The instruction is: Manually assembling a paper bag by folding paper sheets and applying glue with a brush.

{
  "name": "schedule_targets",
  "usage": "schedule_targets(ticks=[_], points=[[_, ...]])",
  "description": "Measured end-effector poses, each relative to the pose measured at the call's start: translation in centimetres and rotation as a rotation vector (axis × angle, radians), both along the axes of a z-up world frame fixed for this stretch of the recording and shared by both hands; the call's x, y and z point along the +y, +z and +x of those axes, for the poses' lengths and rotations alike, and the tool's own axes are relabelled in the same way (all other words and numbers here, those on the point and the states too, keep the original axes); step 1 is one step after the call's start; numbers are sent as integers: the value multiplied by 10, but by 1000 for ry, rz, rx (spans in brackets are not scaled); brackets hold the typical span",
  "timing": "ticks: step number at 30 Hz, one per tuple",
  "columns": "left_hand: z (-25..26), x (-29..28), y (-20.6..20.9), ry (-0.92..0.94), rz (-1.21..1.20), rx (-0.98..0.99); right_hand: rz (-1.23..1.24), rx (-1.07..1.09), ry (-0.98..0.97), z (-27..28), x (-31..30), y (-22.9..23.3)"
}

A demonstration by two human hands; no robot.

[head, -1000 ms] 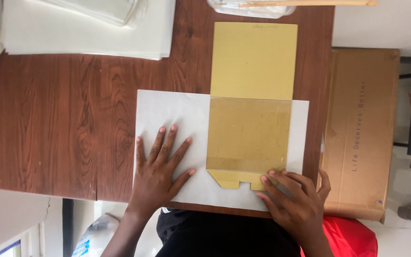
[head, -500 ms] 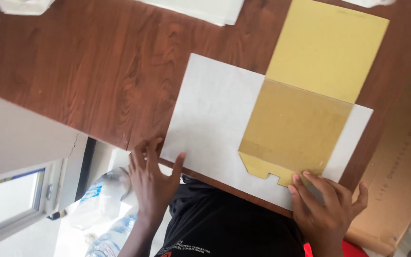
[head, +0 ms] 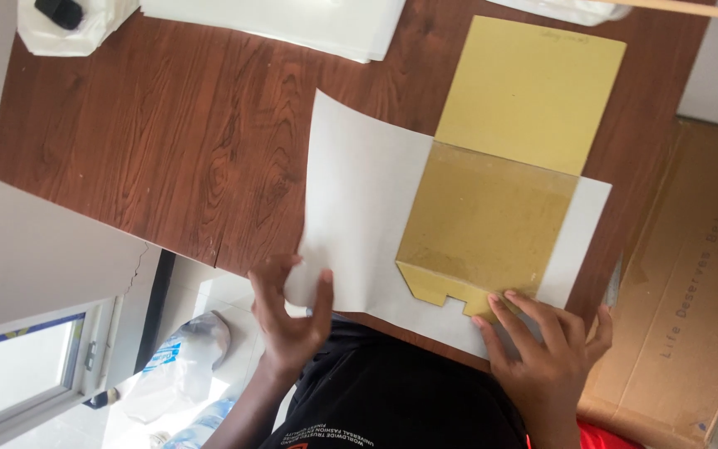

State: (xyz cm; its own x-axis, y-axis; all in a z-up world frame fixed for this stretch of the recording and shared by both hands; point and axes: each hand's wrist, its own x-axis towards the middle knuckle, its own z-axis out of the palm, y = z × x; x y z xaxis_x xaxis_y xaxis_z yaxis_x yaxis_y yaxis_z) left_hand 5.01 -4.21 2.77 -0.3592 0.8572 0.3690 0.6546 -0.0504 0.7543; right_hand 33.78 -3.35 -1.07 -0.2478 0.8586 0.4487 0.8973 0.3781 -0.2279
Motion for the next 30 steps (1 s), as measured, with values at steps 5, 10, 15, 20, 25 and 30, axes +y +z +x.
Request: schedule_targets(ticks=[5,10,15,20,25,30], points=[[20,13,3,-460,259,275,1,17,0,1,2,2],[51,39,19,-904,304,359,6,70,-20,1,4,6],[71,60,23,-1171,124,295,-132,256,16,8,1,-1],[76,67,17,-1297,-63,199,-225,611,-71,14,1,11],[79,74,20,-1287,-95,178,-313,754,-165,18,13,26],[78,75,20,-1315,-72,152,-262,585,-203,11,41,28]])
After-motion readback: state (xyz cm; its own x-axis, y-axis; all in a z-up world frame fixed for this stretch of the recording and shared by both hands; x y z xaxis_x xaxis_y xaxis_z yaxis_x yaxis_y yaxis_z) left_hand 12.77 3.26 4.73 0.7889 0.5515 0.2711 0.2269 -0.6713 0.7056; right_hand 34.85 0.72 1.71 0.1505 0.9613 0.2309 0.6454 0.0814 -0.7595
